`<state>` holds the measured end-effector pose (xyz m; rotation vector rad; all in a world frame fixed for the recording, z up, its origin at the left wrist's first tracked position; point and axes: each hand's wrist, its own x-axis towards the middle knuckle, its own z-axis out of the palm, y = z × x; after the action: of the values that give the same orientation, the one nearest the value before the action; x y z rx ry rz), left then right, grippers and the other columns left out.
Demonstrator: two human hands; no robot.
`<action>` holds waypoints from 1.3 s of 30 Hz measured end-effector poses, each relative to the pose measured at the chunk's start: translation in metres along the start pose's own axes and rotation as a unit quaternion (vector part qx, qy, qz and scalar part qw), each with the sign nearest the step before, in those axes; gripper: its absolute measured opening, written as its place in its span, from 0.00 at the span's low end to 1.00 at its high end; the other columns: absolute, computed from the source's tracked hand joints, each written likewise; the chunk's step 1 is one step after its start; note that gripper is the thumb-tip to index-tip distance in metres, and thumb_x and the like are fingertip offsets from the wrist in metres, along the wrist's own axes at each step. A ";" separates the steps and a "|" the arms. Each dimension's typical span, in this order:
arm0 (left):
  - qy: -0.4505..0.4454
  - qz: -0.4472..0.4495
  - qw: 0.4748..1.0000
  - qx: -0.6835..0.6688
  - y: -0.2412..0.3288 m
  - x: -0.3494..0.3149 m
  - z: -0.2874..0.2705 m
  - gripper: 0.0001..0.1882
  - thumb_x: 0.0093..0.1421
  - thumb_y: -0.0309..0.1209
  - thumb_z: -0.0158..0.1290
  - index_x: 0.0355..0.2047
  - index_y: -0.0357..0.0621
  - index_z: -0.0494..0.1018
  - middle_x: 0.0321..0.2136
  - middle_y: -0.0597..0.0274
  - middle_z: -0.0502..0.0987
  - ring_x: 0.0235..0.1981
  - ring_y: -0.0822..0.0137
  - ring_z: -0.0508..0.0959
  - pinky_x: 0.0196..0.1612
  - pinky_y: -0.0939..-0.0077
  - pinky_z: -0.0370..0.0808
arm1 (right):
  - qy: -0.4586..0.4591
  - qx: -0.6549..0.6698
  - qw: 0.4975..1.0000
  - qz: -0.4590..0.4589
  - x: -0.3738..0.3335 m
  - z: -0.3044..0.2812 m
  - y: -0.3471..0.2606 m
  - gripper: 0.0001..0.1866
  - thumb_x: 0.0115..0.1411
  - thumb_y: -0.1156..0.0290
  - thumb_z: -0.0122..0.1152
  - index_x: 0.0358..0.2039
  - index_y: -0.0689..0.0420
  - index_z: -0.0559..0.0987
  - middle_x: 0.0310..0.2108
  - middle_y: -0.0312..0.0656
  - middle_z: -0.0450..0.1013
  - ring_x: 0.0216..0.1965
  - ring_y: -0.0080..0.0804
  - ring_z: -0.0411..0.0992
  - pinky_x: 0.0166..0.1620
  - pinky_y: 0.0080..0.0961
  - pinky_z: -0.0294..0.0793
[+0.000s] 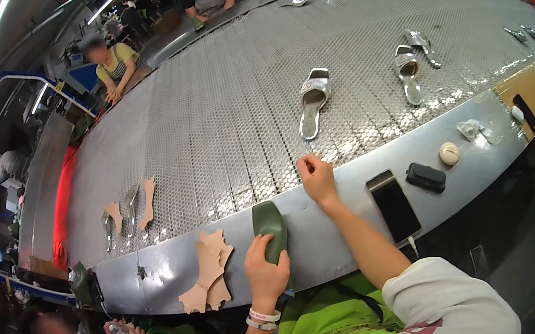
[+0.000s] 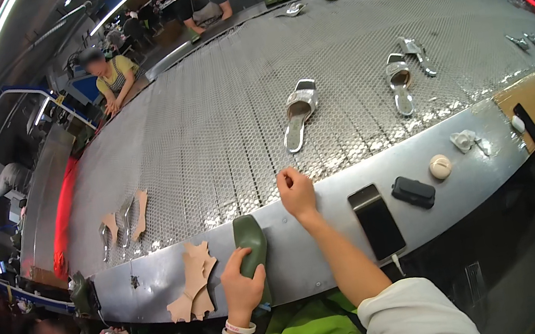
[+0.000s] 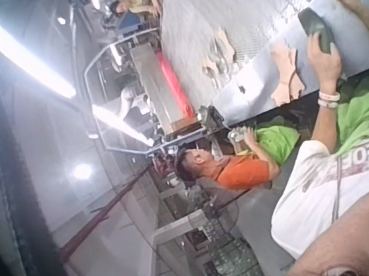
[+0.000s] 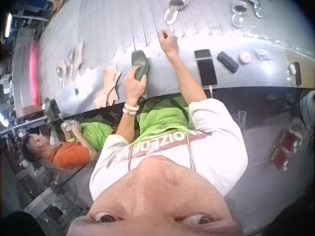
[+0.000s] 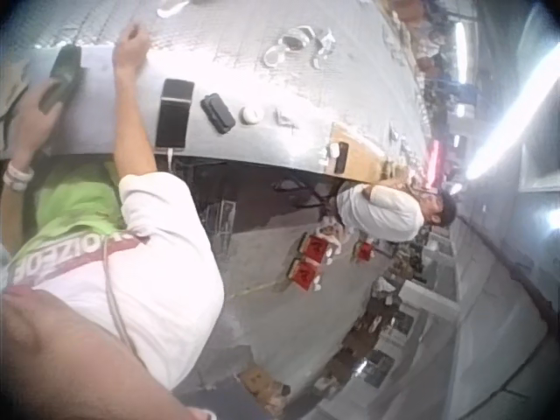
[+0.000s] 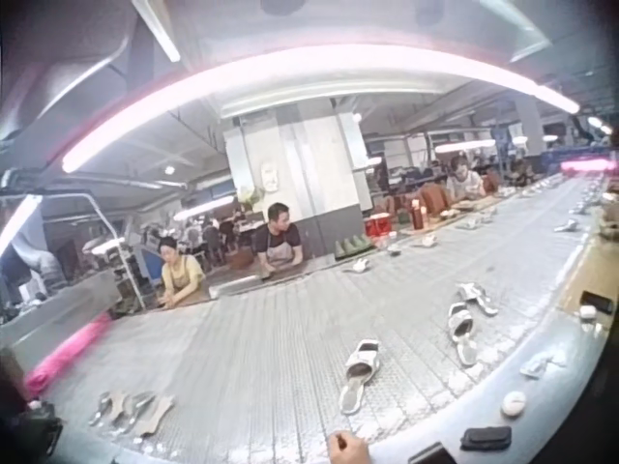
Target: The person wraps the soles of green slippers with silver foil tape. They repeatedly pick up a slipper, apply the tape to the bottom, smooth it down, and place the slipper on a metal mesh table. The person handles the slippers one at a time, ensuring the foil covers the sole area.
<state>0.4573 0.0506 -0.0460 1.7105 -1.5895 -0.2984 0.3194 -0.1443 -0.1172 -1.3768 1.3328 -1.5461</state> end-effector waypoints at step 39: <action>0.003 -0.084 0.980 -0.182 -0.021 0.023 -0.002 0.16 0.52 0.33 0.59 0.39 0.39 0.75 0.46 0.53 0.75 0.48 0.55 0.73 0.53 0.64 0.68 | -0.198 0.426 0.862 0.192 -0.009 0.023 -0.013 0.09 0.59 0.65 0.54 0.27 0.57 0.72 0.20 0.36 0.67 0.20 0.25 0.62 0.24 0.20 0.59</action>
<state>0.4786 0.0287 -0.0518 1.5552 -1.2915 -0.6291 0.3457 -0.1386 -0.1087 -0.7312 0.4914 -1.2333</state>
